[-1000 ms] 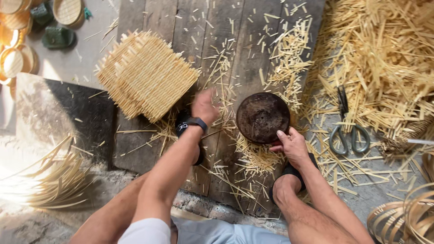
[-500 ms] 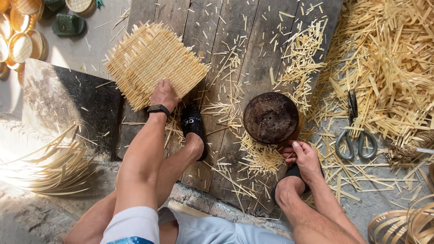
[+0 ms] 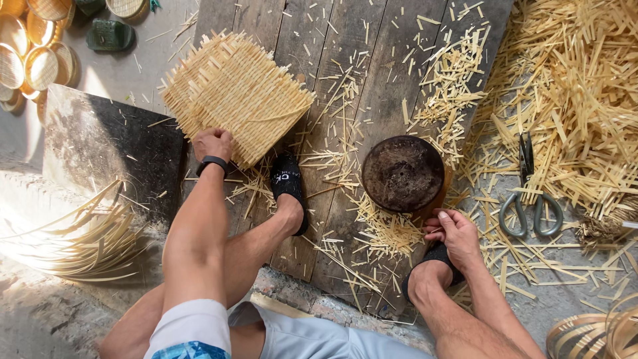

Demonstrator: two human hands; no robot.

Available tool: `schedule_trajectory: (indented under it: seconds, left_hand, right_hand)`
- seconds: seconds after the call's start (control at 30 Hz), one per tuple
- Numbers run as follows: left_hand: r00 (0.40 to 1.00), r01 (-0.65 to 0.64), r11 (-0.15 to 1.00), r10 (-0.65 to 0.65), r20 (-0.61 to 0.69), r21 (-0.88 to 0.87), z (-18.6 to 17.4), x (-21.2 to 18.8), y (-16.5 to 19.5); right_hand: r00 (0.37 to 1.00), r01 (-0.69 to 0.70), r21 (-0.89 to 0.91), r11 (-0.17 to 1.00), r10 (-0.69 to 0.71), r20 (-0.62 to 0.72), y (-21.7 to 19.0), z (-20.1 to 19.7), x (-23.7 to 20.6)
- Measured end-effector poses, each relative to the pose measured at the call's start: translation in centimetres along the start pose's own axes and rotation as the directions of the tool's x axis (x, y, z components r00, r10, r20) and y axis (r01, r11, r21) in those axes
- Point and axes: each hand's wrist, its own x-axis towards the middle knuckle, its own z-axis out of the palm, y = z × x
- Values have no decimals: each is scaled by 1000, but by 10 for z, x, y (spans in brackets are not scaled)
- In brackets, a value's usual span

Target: The person sits on the floor and works on a square woven bamboo panel, trimming the protruding strip ends with scissors. They then bend a thin bamboo rim strip around the panel edge and press the rim into place to form a round basket tray.

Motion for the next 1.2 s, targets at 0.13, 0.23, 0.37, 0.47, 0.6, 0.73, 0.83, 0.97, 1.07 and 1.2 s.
schedule_trajectory:
  seconds: [0.13, 0.23, 0.37, 0.47, 0.6, 0.73, 0.83, 0.97, 1.07, 1.2]
  left_hand:
    - [966, -160, 982, 135, -222, -100, -1, 16, 7]
    - [924, -291, 865, 143, -355, -409, -6, 18, 23]
    - [907, -417, 523, 288, -306, -744, -16, -17, 63]
    - [882, -279, 412, 467, -62, -868, 13, -75, 90]
    - [732, -275, 597, 639, 239, -753, 97, -170, 95]
    - [699, -347, 651, 659, 277, -675, 158, -222, 71]
    - [742, -336, 739, 590, 319, -584, 174, -224, 58]
    - [803, -212, 765, 491, 339, -608, 182, -207, 63]
    - [698, 37, 742, 460, 549, -669, 190, -195, 72]
    - [707, 72, 783, 397, 586, -618, 195, -188, 69]
  right_hand:
    - [1000, -3, 29, 1000, 3, -1, 2, -4, 3]
    - [1000, 6, 21, 1000, -6, -6, 2, -1, 2]
    - [999, 27, 22, 999, -27, -27, -15, 8, -9]
    - [985, 138, -80, 987, -145, -93, -44, 13, -19]
    - [980, 162, 284, 945, -187, 63, -86, 17, -22]
    - [984, 181, -12, 983, -180, 10, -100, 27, -9]
    - [972, 204, -219, 954, -224, -71, -92, 31, 0]
    - [952, 265, -249, 932, -293, -85, -83, 30, 3]
    - [931, 292, -300, 908, -341, -127, -81, 32, 3]
    - [898, 328, -378, 866, -410, -159, -82, 34, 4]
